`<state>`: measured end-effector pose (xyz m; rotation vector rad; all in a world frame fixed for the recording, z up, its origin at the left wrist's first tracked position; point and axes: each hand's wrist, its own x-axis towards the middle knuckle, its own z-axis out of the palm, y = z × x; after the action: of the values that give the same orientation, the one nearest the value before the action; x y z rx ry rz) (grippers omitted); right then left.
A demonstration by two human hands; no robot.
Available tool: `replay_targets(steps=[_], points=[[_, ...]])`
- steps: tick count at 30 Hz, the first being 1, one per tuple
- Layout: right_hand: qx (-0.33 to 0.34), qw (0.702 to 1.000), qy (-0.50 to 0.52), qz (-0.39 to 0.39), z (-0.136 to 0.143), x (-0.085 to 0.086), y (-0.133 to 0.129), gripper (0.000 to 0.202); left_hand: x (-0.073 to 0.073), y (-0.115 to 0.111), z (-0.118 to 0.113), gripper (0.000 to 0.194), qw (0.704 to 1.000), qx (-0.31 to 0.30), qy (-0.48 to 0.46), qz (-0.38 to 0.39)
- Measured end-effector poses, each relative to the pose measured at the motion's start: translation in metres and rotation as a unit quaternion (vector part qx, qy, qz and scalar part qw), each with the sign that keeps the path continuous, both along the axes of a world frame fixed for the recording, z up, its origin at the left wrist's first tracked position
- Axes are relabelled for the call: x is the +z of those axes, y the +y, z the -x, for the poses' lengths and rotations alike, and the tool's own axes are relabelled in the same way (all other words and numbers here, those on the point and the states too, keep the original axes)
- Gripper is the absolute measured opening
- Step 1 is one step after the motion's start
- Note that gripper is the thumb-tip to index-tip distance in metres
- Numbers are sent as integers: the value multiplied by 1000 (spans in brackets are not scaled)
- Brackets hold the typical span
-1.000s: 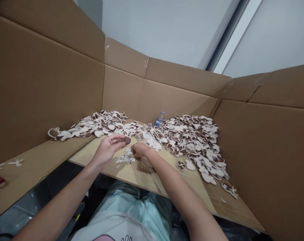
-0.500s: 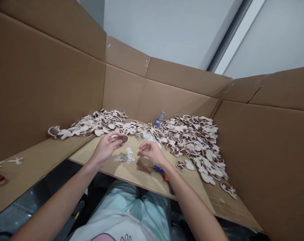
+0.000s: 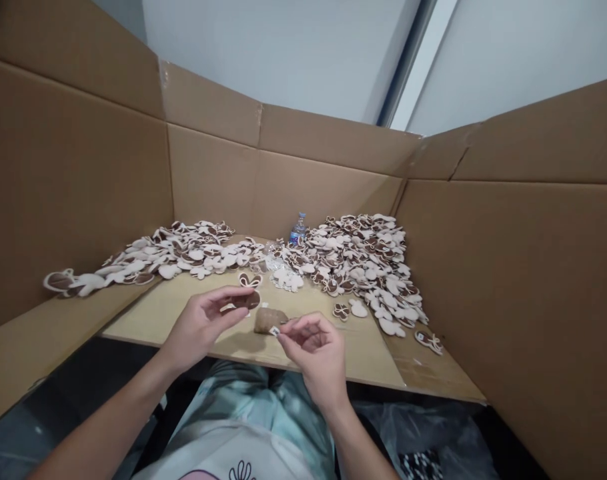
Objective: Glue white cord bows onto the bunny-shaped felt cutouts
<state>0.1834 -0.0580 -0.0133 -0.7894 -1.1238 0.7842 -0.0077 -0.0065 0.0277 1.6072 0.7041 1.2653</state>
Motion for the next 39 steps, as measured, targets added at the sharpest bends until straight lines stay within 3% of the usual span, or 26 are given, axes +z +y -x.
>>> replay_targets(steps=[4, 7, 13, 17, 23, 39], points=[[-42, 994, -57, -85, 0, 10, -13, 18, 0, -15, -9, 29, 999, -48, -2, -24], [-61, 980, -118, -150, -1, 13, -19, 21, 0, -21, -14, 29, 997, -51, 10, -51], [-108, 930, -269, -224, -8, 11, -22, 30, -2, -22, -13, 26, 987, 18, 76, -140], [-119, 910, -303, -257, -5, 13, -21, 31, -4, -24, -12, 28, 975, 55, 113, -181], [-136, 897, -312, -281, -2, 17, -24, 30, -6, -27, -15, 24, 973, 55, 113, -193], [-143, 906, -311, -247, -2, 13, -28, 30, -3, -32, -18, 17, 984, 19, 93, -150]])
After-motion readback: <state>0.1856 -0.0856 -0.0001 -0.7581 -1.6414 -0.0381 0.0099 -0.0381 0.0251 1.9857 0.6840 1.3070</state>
